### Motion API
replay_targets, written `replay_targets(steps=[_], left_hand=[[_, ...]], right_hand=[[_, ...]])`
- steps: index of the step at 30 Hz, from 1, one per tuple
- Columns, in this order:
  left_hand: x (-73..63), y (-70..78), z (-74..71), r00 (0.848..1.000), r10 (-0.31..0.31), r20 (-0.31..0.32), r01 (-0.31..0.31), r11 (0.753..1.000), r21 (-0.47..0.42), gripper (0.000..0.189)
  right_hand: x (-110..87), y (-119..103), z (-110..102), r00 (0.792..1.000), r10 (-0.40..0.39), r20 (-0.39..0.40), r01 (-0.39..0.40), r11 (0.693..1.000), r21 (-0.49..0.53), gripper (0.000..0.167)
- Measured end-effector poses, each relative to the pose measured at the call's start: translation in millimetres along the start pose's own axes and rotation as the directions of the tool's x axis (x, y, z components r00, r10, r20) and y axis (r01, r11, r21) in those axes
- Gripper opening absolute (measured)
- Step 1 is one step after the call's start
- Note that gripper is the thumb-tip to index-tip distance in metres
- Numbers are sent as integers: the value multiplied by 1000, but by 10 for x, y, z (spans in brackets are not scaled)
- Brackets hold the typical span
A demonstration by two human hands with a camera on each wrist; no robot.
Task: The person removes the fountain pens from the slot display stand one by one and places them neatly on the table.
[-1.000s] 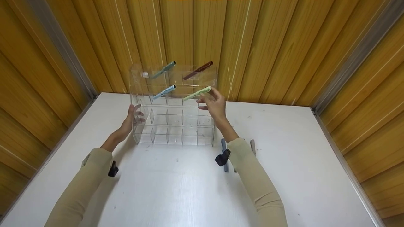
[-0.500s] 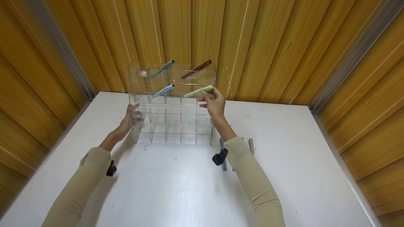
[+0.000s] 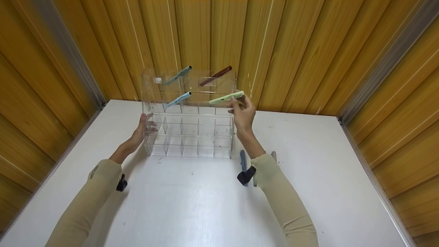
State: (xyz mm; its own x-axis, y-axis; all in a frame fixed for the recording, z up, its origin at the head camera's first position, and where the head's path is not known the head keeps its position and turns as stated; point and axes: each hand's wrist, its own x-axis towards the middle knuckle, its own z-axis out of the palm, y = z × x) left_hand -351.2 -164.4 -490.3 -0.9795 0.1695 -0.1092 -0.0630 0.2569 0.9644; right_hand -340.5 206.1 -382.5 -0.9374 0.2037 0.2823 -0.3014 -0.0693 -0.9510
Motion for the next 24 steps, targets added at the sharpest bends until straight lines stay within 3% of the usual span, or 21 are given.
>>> replay_targets(steps=[6, 12, 24], left_hand=[[3, -5, -10, 1000, 25, 7, -25, 1000, -1, 79], [5, -31, 28, 1000, -1, 13, 1, 1000, 17, 84], [-5, -17, 5, 1000, -9, 26, 9, 1000, 15, 87]], right_hand=[[-28, -67, -134, 999, -35, -17, 36, 999, 28, 40], [-94, -95, -302, 999, -25, -30, 27, 997, 71, 39], [-184, -262, -500, 999, 36, -11, -35, 994, 107, 33]])
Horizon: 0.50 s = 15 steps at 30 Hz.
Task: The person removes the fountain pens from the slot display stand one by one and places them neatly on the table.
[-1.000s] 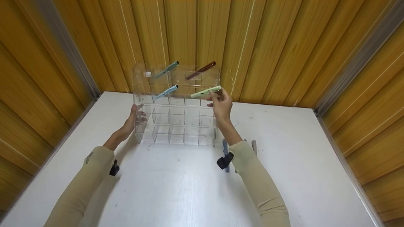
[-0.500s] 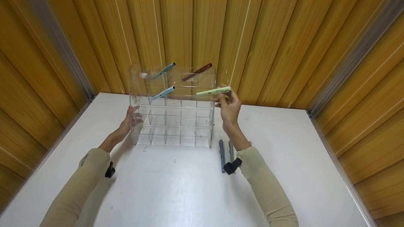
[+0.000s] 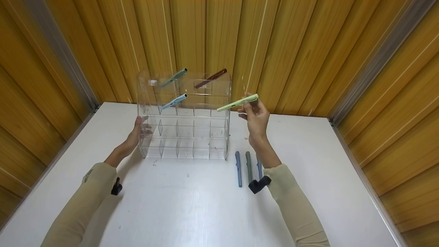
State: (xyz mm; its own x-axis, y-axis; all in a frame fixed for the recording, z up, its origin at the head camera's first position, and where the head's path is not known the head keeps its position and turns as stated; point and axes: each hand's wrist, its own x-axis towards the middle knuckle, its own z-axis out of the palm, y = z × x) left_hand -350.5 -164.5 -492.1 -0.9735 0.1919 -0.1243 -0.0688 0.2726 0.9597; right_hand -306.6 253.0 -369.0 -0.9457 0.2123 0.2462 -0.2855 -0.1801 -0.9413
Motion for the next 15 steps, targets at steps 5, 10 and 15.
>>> replay_targets(steps=[5, 10, 15], left_hand=[[-22, -36, -27, 1000, 18, -1, -18, 1000, -19, 83], [-25, -49, -36, 1000, 29, -2, -29, 999, -36, 81], [-3, -31, -5, 999, 43, -3, -43, 999, -28, 82]], right_hand=[[-50, 4, -83, 1000, 1, 16, 0, 999, -36, 33], [-88, 9, -204, 1000, -1, 0, 1, 999, -44, 33], [-126, 20, -353, 1000, 4, -26, -5, 999, -41, 32]])
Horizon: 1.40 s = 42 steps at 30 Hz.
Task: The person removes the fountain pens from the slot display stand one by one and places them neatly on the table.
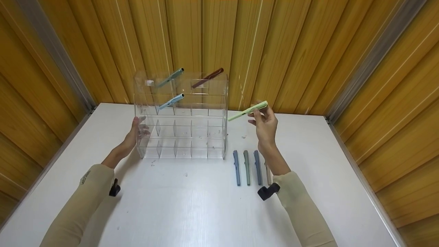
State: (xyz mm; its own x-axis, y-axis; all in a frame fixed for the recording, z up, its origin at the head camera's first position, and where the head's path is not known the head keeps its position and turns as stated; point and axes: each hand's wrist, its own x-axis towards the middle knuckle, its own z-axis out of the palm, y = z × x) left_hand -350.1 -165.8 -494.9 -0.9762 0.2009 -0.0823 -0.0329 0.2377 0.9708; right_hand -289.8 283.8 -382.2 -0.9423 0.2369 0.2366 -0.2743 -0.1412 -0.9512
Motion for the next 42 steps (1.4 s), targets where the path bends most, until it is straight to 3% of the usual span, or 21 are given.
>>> replay_targets(steps=[7, 11, 19, 30, 42], left_hand=[[31, -7, 38, 1000, 7, 0, -7, 1000, -4, 81], [33, 6, 50, 1000, 9, 3, -9, 1000, -11, 78], [-52, -21, -64, 1000, -3, -4, 3, 1000, 18, 81], [-1, -8, 2, 1000, 4, -6, -4, 1000, 10, 79], [-14, -6, 31, 1000, 1, 0, -1, 999, 32, 78]], right_hand=[[-32, 27, -189, 999, 24, -26, -25, 998, -62, 32], [-32, 57, -298, 999, 37, -16, -38, 998, -49, 32], [-31, 219, -395, 992, 119, 42, -118, 993, -13, 27], [-121, 237, -723, 985, 166, 53, -157, 978, -138, 38], [-157, 348, -939, 980, 201, -5, -194, 939, -284, 56]])
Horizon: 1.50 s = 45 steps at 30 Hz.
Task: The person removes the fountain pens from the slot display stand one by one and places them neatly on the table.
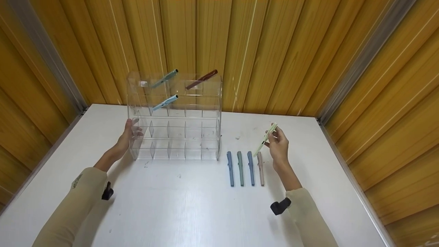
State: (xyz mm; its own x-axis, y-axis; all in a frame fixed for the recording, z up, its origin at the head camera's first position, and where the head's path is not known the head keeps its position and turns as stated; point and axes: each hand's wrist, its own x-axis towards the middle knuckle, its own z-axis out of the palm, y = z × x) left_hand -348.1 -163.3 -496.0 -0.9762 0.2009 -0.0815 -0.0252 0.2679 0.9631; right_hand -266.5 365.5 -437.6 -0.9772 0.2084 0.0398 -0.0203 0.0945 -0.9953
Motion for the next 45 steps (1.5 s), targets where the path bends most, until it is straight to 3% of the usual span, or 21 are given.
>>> replay_targets(steps=[6, 16, 24, 34, 45], left_hand=[[-30, -5, -21, 1000, -9, 9, 9, 1000, -22, 80], [-4, 12, -9, 1000, -6, 9, 7, 1000, -22, 80], [-21, 6, 8, 1000, 25, 5, -24, 999, -28, 73], [-9, -13, 1, 999, -36, 0, 36, 999, -19, 82], [-13, -10, 18, 999, -47, -22, 47, 999, -14, 82]], right_hand=[[26, 103, -5, 1000, -1, -13, 0, 998, -55, 56], [81, 257, -70, 997, 82, 16, -78, 982, -175, 59], [48, 353, -84, 994, 104, 30, -84, 915, -394, 53], [59, 515, -149, 997, 78, 9, -68, 916, -396, 50], [34, 669, -221, 995, 72, 62, -34, 875, -483, 48]])
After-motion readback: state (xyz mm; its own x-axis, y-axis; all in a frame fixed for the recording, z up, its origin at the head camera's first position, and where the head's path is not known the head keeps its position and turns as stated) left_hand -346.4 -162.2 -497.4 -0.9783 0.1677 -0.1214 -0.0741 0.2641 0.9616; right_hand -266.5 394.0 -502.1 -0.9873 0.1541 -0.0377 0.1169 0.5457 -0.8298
